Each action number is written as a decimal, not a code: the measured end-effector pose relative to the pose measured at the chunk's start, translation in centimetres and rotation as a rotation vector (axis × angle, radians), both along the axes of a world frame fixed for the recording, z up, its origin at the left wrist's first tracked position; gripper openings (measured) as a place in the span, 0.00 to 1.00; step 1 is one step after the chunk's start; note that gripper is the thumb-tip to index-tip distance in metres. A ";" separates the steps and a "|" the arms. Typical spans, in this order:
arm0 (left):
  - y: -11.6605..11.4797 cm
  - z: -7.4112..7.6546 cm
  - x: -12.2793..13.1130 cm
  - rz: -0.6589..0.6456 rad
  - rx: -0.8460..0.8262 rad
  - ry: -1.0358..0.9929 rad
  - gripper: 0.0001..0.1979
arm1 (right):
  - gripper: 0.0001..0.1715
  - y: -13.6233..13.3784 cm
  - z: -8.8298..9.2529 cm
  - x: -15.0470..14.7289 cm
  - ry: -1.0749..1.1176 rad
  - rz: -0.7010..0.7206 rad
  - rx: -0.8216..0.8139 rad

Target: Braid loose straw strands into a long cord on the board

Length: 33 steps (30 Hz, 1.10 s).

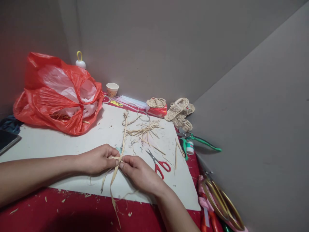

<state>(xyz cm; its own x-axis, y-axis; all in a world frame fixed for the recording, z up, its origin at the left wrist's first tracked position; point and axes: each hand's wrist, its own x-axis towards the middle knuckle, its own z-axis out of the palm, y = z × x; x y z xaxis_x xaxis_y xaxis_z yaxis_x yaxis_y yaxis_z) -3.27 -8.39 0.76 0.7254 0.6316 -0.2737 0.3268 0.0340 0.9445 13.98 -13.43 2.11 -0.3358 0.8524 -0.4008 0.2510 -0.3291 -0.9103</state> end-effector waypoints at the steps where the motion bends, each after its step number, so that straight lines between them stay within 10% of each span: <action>1: 0.0 0.1 0.0 -0.013 0.005 0.004 0.13 | 0.17 0.0 0.0 0.1 -0.033 0.019 0.015; 7: 0.2 0.3 -0.1 -0.055 -0.032 0.025 0.14 | 0.19 0.0 -0.1 0.6 -0.022 0.080 -0.033; 22: -0.8 0.8 0.1 -0.039 0.374 0.182 0.08 | 0.19 -1.0 -1.4 -2.3 0.285 -0.321 -0.269; 33: -2.8 3.8 -0.1 -0.062 0.362 0.291 0.11 | 0.20 -2.2 -1.4 -3.1 0.481 -0.417 -0.216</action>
<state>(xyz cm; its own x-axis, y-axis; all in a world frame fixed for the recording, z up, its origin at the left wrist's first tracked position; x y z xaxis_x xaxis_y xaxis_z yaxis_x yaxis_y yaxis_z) -3.33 -11.19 4.56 0.6907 0.6816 -0.2413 0.5705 -0.3087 0.7611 10.84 -15.64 0.71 -0.1800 0.8667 -0.4653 -0.3536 -0.4984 -0.7916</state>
